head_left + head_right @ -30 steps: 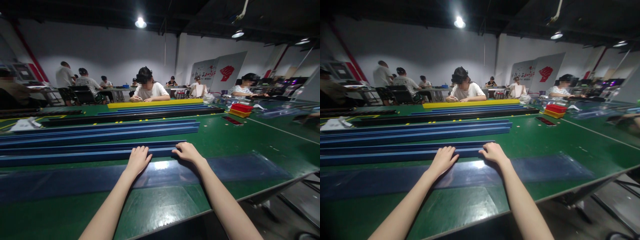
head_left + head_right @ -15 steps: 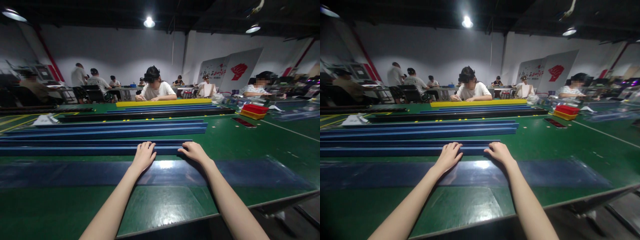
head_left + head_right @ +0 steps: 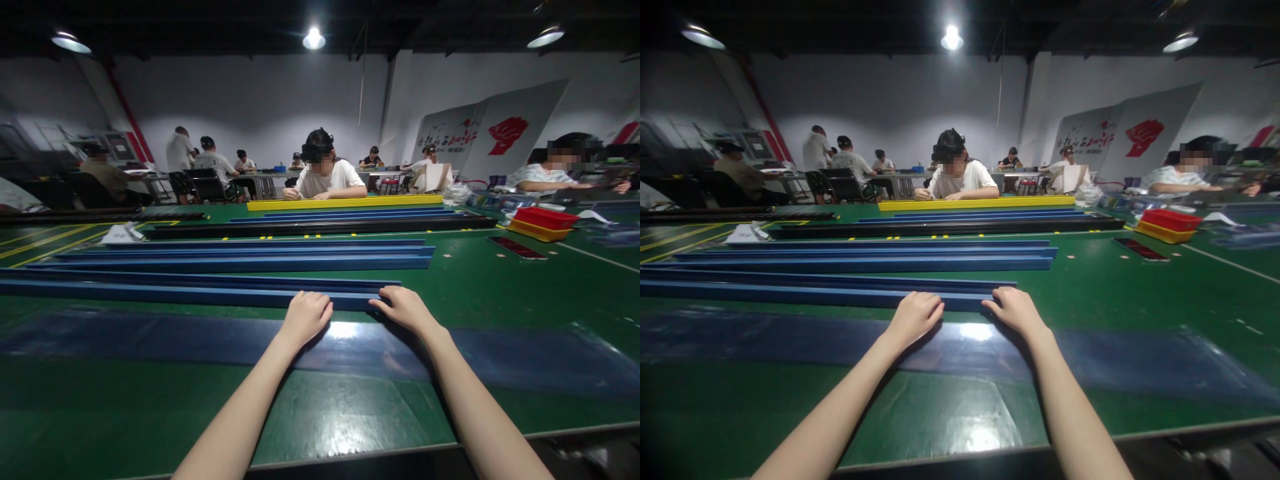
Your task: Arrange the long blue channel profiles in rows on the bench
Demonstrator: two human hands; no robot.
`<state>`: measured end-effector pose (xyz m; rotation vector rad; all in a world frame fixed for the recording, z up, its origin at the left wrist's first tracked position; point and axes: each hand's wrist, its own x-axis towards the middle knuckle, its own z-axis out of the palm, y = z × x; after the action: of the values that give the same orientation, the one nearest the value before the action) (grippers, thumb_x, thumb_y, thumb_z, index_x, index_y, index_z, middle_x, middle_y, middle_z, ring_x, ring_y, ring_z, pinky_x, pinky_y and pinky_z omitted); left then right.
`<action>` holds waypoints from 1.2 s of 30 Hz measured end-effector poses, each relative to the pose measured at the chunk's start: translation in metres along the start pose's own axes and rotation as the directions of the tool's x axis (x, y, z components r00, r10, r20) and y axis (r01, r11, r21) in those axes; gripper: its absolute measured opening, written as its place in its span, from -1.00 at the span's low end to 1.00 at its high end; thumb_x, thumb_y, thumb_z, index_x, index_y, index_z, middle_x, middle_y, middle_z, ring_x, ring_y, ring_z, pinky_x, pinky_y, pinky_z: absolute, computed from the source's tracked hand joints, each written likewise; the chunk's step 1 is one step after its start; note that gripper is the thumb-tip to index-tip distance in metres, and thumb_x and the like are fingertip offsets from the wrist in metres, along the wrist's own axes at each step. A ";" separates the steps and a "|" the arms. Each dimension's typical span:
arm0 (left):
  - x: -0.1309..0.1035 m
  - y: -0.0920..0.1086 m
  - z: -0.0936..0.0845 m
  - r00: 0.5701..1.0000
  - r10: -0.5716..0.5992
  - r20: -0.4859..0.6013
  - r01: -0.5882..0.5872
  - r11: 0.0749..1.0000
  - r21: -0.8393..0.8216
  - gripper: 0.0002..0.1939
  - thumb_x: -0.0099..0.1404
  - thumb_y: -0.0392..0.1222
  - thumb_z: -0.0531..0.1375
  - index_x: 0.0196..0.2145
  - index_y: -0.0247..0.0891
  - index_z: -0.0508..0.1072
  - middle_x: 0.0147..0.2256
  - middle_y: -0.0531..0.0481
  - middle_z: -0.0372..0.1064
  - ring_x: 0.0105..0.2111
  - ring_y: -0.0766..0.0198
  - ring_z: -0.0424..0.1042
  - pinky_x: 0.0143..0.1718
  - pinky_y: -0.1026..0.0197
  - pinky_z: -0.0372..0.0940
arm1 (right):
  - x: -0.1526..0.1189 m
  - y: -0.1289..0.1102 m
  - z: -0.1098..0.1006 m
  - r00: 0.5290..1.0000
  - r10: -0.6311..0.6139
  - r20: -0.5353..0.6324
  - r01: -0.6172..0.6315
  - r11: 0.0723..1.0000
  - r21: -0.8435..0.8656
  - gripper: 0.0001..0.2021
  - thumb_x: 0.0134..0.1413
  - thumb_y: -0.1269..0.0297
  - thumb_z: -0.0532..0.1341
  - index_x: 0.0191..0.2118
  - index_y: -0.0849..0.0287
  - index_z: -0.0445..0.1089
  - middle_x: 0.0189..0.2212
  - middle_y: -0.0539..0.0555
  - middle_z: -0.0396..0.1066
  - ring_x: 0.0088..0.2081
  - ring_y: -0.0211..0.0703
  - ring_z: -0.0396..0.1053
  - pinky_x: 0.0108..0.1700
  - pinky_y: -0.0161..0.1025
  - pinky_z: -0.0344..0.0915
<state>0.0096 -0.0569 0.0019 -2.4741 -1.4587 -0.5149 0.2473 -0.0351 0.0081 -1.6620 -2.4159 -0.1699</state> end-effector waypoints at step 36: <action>0.001 0.016 0.014 0.984 -0.086 0.158 0.080 0.996 0.045 -0.62 0.35 -0.07 -0.17 -0.33 -0.28 0.37 -0.44 -0.13 0.42 -0.40 0.17 0.42 -0.42 0.24 0.19 | 0.000 -0.007 -0.007 1.000 0.007 0.013 -0.007 1.000 -0.020 -0.65 0.15 0.06 -0.02 -0.36 0.17 0.40 -0.33 0.11 0.46 -0.26 -0.14 0.38 -0.35 -0.33 0.09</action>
<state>0.0272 -0.0586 -0.0106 -2.4830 -1.6213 -0.3051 0.2412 -0.0397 0.0153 -1.6851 -2.4249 -0.1825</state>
